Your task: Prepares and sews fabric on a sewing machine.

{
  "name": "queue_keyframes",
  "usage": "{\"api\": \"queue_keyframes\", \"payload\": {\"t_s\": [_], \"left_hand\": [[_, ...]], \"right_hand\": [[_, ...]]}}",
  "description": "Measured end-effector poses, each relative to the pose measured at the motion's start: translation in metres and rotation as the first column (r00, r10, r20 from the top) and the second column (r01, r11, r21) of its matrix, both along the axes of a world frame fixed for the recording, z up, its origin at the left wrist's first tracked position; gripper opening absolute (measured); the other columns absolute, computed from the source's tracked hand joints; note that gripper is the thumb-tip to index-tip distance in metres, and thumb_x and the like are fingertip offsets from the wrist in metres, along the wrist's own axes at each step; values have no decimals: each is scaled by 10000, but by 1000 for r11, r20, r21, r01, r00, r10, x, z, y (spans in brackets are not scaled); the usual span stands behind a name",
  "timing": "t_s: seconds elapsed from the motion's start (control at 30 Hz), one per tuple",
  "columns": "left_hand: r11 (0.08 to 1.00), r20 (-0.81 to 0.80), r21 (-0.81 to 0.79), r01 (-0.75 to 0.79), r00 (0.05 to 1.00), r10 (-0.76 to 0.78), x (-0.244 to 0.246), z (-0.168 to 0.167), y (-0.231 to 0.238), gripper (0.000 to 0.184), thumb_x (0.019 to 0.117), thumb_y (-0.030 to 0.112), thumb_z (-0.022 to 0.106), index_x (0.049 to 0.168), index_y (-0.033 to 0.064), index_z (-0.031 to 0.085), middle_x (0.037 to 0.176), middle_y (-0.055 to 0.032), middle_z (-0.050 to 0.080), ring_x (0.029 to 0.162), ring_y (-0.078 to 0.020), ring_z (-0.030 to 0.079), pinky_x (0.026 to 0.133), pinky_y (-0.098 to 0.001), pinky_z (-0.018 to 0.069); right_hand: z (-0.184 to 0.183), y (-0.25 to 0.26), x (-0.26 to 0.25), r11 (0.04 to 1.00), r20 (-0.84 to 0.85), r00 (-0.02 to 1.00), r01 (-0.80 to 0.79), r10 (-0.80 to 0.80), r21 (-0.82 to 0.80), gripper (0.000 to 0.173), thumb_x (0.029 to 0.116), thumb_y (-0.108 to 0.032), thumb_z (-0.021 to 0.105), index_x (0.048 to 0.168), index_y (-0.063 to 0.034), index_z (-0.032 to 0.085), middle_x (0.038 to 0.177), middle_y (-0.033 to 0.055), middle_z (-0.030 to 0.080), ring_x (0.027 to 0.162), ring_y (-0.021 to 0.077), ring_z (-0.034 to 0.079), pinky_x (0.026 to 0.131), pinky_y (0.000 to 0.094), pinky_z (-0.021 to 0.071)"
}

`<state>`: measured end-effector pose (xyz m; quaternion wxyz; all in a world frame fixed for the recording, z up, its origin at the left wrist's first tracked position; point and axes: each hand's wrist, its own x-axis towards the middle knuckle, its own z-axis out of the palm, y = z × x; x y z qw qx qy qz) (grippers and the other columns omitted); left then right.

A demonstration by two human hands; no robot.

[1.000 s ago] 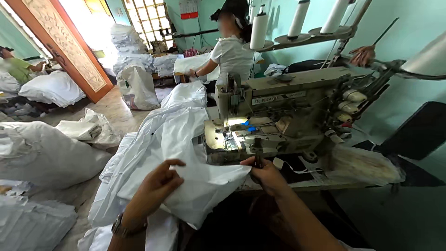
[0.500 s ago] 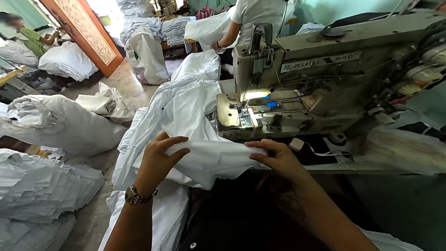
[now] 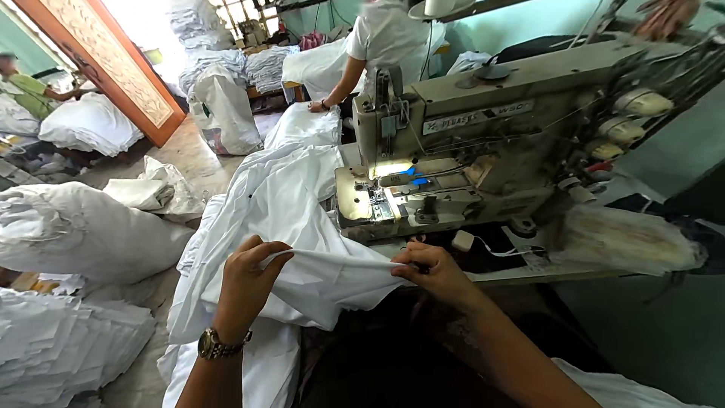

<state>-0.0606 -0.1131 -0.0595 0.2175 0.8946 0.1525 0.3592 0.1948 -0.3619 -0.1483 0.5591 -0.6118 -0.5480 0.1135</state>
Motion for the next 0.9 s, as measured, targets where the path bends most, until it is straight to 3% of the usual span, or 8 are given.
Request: {"api": "queue_keyframes", "payload": {"t_s": [0.17, 0.3, 0.37, 0.43, 0.5, 0.63, 0.77, 0.9], "left_hand": [[1000, 19, 22, -10, 1000, 10, 7, -1, -1, 195, 943, 302, 699, 966, 131, 790, 822, 62, 647, 760, 40, 556, 701, -133, 454], [999, 15, -3, 34, 999, -34, 20, -1, -2, 232, 1004, 289, 612, 1004, 102, 749, 936, 19, 643, 909, -22, 589, 825, -194, 493], [989, 25, -91, 113, 994, -111, 32, -1, -2, 220, 1040, 207, 539, 1050, 52, 696, 1049, -23, 664, 1024, -62, 618, 919, -257, 523], [962, 80, -217, 166, 985, -152, 52, -2, -3, 192, 1058, 147, 494, 1076, 40, 653, 986, 7, 674, 900, -20, 642, 825, -225, 554], [942, 104, -275, 191, 980, -168, 78, -2, -2, 174, 1052, 135, 516, 1080, 41, 659, 945, 7, 687, 828, -19, 650, 768, -225, 563], [971, -191, -155, 180, 959, -208, 138, -1, 5, 213, 1013, 183, 609, 1116, 33, 719, 1075, -98, 722, 1025, -158, 682, 951, -373, 544], [995, -554, -42, 93, 826, -101, 205, -2, 2, 276, 1021, 161, 543, 1223, 31, 679, 1217, -190, 682, 1155, -347, 655, 1006, -550, 504], [994, -574, -104, 22, 815, -78, 253, 8, 1, 282, 991, 124, 614, 1207, -50, 666, 1258, -255, 647, 1216, -410, 601, 1055, -564, 446]], "right_hand": [[1, -2, -1, 997, 30, 997, -65, 66, -33, 272, 956, -364, 723, 948, -103, 799, 791, -21, 628, 741, -31, 544, 661, 119, 447], [2, -4, -2, 991, 172, 982, -59, 80, -122, 227, 951, -346, 722, 958, -137, 809, 1044, 47, 688, 1037, 105, 619, 912, 261, 524], [2, -4, -4, 984, 164, 980, -88, 113, -153, 221, 956, -306, 712, 949, -99, 790, 983, 52, 692, 962, 104, 634, 862, 261, 535], [4, -5, -7, 966, 42, 980, -183, 193, -182, 219, 977, -238, 692, 999, -30, 758, 925, 60, 701, 847, 57, 639, 784, 205, 539], [4, -6, -12, 942, -116, 963, -264, 244, -205, 244, 979, -178, 684, 1133, 4, 736, 976, 69, 733, 852, 27, 664, 812, 200, 558], [-16, -6, -14, 934, -311, 910, -330, 276, -136, 132, 944, -124, 709, 983, -2, 745, 851, 0, 704, 772, -19, 620, 738, 176, 530], [-35, -3, -7, 964, -516, 852, -204, 88, -172, 104, 931, -167, 727, 924, -64, 734, 737, -63, 675, 608, -25, 583, 567, 178, 497], [-36, 12, 9, 979, -636, 765, -29, -108, -200, 83, 917, -162, 739, 929, -80, 736, 725, -52, 682, 545, 3, 572, 503, 188, 487]]}}
